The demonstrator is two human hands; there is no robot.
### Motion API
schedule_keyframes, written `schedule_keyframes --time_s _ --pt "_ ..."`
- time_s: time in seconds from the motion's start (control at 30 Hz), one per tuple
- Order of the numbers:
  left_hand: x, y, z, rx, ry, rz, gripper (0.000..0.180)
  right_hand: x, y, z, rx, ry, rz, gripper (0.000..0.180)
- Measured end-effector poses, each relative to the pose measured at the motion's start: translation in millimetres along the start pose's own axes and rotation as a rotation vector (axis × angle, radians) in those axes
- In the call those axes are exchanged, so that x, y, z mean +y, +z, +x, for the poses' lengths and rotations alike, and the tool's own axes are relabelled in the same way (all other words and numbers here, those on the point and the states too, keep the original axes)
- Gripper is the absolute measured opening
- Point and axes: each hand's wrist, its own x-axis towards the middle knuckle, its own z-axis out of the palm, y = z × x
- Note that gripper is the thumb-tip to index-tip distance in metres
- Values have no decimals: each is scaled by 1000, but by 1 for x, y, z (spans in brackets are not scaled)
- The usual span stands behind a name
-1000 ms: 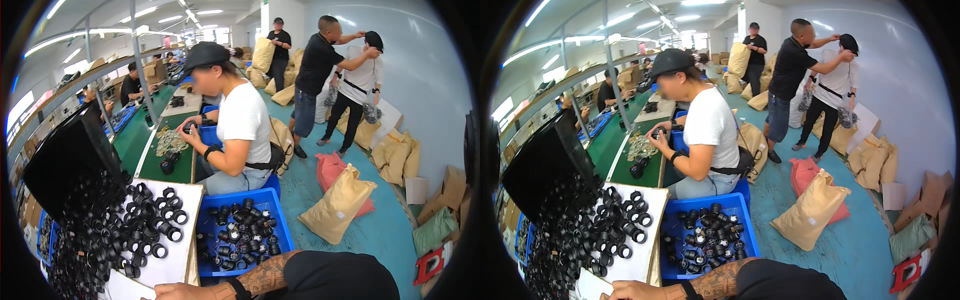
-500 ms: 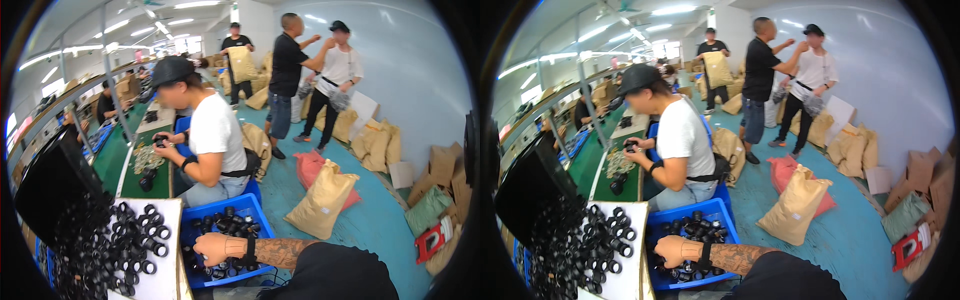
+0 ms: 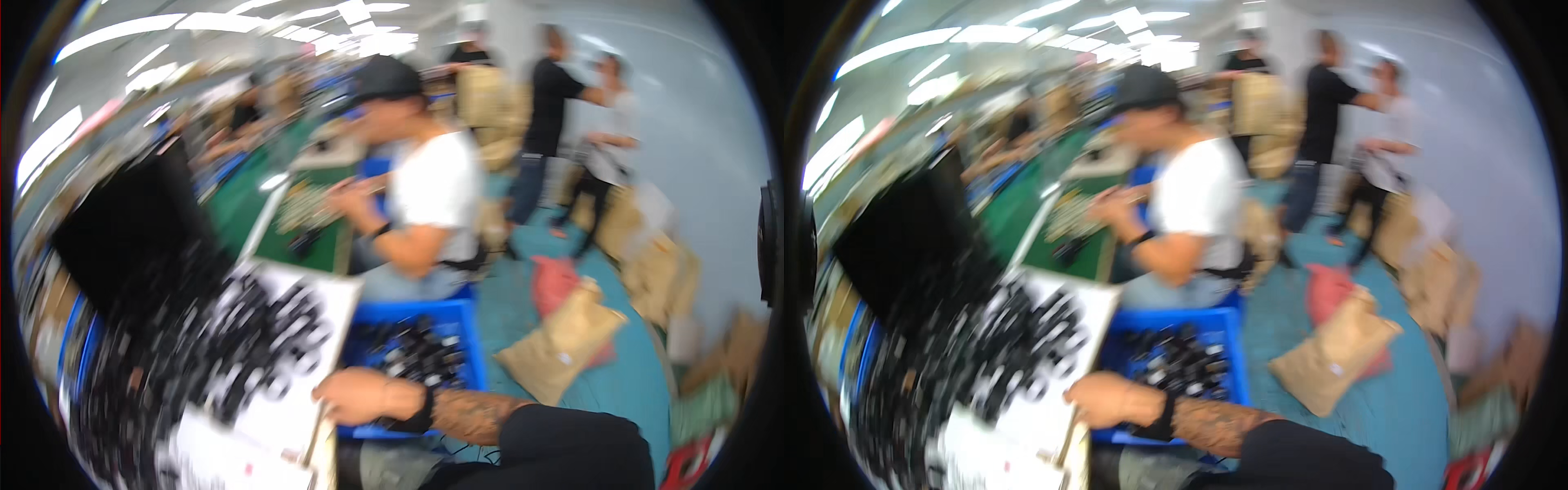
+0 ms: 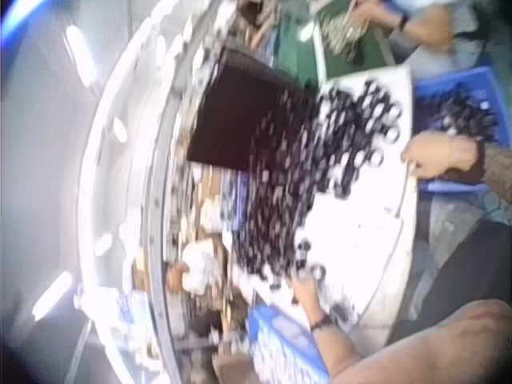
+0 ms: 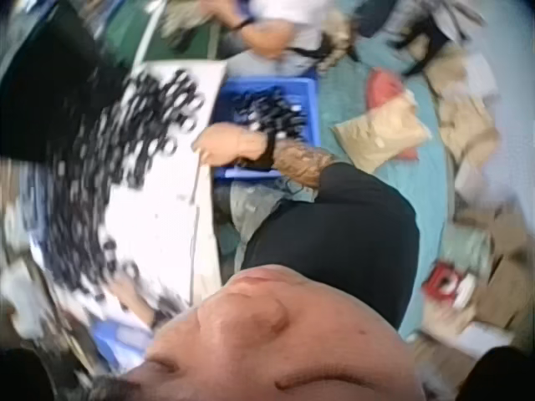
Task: Assembling small electronic or plastic components (likely cooling fan housings) at a factory workbench.
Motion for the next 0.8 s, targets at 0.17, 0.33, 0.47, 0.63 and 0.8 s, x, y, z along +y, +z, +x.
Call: schedule_keyframes --time_s 0.17,0.33,0.47,0.63,0.8 --pt "28 -27 42 108 -430 -468 39 -70 -10 32 73 -317 231 25" --pt "27 -55 49 36 -538 -234 36 -111 15 71 35 -474 214 14" --pt "25 -61 42 -42 -509 -144 43 -146 41 98 -26 -556 253 11" --pt "39 -56 65 -306 -433 -68 55 -177 64 121 -131 -593 133 12" --pt "48 -53 86 -472 -352 -37 61 -175 108 145 -107 -572 -44 14"
